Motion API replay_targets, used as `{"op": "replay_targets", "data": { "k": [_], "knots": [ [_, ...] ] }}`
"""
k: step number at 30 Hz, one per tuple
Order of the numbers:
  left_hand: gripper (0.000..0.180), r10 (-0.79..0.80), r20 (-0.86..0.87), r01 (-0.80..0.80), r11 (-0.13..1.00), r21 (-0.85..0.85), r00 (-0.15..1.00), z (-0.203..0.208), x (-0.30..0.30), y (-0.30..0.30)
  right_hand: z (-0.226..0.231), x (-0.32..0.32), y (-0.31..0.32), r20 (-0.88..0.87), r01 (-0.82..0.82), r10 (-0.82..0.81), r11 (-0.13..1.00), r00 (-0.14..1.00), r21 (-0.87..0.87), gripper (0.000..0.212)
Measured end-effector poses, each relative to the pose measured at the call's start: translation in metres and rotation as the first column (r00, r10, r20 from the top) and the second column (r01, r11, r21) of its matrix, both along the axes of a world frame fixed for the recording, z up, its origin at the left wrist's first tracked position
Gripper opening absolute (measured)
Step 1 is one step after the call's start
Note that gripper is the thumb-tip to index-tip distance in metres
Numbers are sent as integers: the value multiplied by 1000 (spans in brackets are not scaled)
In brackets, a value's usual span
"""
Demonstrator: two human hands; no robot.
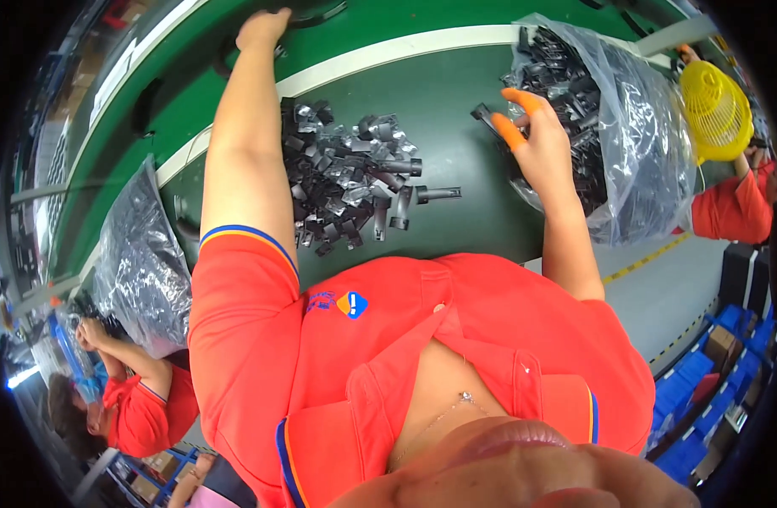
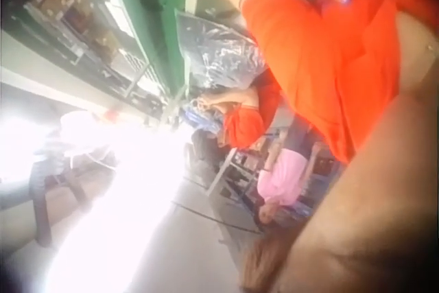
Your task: The person assembles plastic and metal components by hand, inserting the metal components into plastic casings on an assembly line.
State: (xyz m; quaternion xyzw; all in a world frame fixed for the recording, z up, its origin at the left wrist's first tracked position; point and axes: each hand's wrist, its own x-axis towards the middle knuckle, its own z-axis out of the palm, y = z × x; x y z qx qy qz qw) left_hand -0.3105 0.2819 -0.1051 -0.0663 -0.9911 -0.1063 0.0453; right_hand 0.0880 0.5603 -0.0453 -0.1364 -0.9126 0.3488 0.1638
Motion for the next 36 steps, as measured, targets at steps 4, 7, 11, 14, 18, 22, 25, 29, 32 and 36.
{"op": "replay_targets", "data": {
  "k": [4, 7, 11, 14, 18, 22, 25, 29, 32, 36],
  "knots": [
    [37, 233, -310, -89, 905, 416, 922, 27, -11, 0, -9, -9, -2, -17, -91, 107, 910, 994, 405, 35],
    [27, 120, -540, 421, 497, 759, 833, 123, 79, 36, -21, -9, 0, 112, -108, 68, 904, 991, 414, 35],
    [19, 7, -497, 478, -285, 831, 868, 174, 136, 4, -14, -9, -10, 65, -119, 101, 905, 993, 407, 36],
    [26, -148, -307, 243, -342, 908, 940, 185, 204, -18, -15, -5, -2, 51, -131, 121, 894, 991, 428, 37],
    [43, -631, -176, -265, -540, 799, 755, 164, 282, -17, -30, -6, 8, 137, -159, 115, 911, 984, 381, 29],
    [46, -670, 45, -449, -445, 775, 741, 131, 324, -2, -28, -11, 8, -28, -57, 60, 994, 998, 94, 26],
    [38, -711, 93, -508, -398, 764, 697, 112, 346, 4, 3, -8, 7, -139, -21, -53, 873, 989, -486, 23],
    [31, -729, 144, -469, -263, 843, 669, 103, 362, 18, 47, 11, 6, -421, -33, -295, 786, 858, -617, 24],
    [32, -706, 147, -449, -263, 854, 693, 97, 367, 23, 72, 23, -15, -624, -291, -209, 744, 753, -601, 24],
    [29, -722, 163, -469, -246, 848, 673, 93, 366, 31, 78, 40, -62, -347, -393, 193, 559, 918, -730, 23]
  ]
}}
